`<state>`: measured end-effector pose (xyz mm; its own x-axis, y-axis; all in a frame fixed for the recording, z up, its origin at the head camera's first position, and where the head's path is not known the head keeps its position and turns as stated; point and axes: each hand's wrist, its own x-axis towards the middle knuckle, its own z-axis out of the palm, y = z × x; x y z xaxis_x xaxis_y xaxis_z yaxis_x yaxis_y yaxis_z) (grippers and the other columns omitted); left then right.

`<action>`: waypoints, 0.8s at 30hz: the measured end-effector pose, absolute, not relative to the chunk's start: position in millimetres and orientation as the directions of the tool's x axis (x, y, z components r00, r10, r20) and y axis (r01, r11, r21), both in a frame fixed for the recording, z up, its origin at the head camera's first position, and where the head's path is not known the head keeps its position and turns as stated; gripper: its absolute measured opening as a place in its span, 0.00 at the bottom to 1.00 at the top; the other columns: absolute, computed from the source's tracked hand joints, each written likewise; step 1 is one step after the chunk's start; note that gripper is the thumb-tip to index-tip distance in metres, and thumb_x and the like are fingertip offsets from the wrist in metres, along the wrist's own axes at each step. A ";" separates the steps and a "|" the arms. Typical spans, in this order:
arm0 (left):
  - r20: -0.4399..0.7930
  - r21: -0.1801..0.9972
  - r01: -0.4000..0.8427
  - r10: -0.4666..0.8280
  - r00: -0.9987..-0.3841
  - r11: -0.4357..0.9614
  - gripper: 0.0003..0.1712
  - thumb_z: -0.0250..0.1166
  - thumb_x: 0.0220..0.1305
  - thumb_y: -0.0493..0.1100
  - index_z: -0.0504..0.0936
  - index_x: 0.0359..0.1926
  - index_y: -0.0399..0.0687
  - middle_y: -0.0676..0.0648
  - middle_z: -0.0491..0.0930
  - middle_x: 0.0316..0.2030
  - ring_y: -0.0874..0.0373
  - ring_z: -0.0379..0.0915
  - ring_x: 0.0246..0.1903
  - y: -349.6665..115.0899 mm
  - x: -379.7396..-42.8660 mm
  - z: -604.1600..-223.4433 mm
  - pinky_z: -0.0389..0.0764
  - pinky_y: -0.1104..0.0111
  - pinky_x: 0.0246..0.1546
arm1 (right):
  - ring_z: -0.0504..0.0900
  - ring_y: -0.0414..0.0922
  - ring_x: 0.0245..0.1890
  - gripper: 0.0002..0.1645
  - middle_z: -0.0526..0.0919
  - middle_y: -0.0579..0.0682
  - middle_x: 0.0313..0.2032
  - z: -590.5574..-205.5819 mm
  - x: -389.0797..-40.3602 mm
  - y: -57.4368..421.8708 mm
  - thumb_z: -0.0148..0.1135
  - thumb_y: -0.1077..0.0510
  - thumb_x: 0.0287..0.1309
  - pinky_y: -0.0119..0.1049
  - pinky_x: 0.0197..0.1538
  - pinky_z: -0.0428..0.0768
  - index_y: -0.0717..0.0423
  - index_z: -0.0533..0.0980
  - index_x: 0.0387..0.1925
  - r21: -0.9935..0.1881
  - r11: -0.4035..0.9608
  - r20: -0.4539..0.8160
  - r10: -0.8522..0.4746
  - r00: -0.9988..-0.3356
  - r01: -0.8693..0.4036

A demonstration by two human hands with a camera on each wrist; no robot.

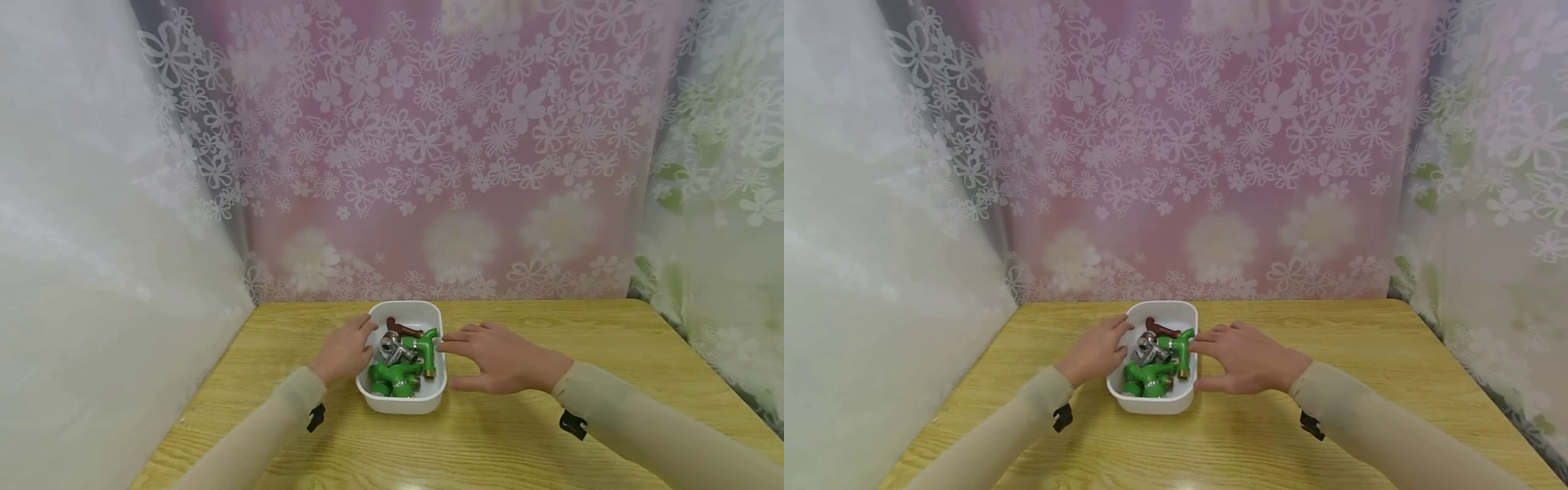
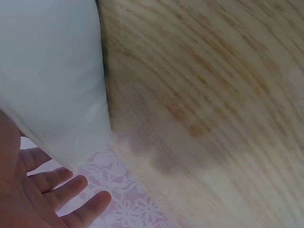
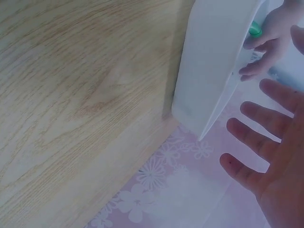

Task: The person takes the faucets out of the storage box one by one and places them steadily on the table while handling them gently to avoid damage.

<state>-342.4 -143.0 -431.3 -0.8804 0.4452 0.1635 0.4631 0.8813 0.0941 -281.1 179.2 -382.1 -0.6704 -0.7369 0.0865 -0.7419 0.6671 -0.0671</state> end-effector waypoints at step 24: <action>0.168 0.166 0.421 0.395 -0.903 0.892 0.30 0.52 0.75 0.51 0.68 0.72 0.44 0.41 0.57 0.77 0.40 0.64 0.70 -143.0 -339.1 -447.7 0.71 0.46 0.64 | 0.71 0.51 0.69 0.37 0.74 0.47 0.69 -373.7 -303.9 143.2 0.52 0.30 0.67 0.59 0.68 0.67 0.42 0.72 0.70 -0.064 0.567 0.046 -0.821 -0.570 -0.821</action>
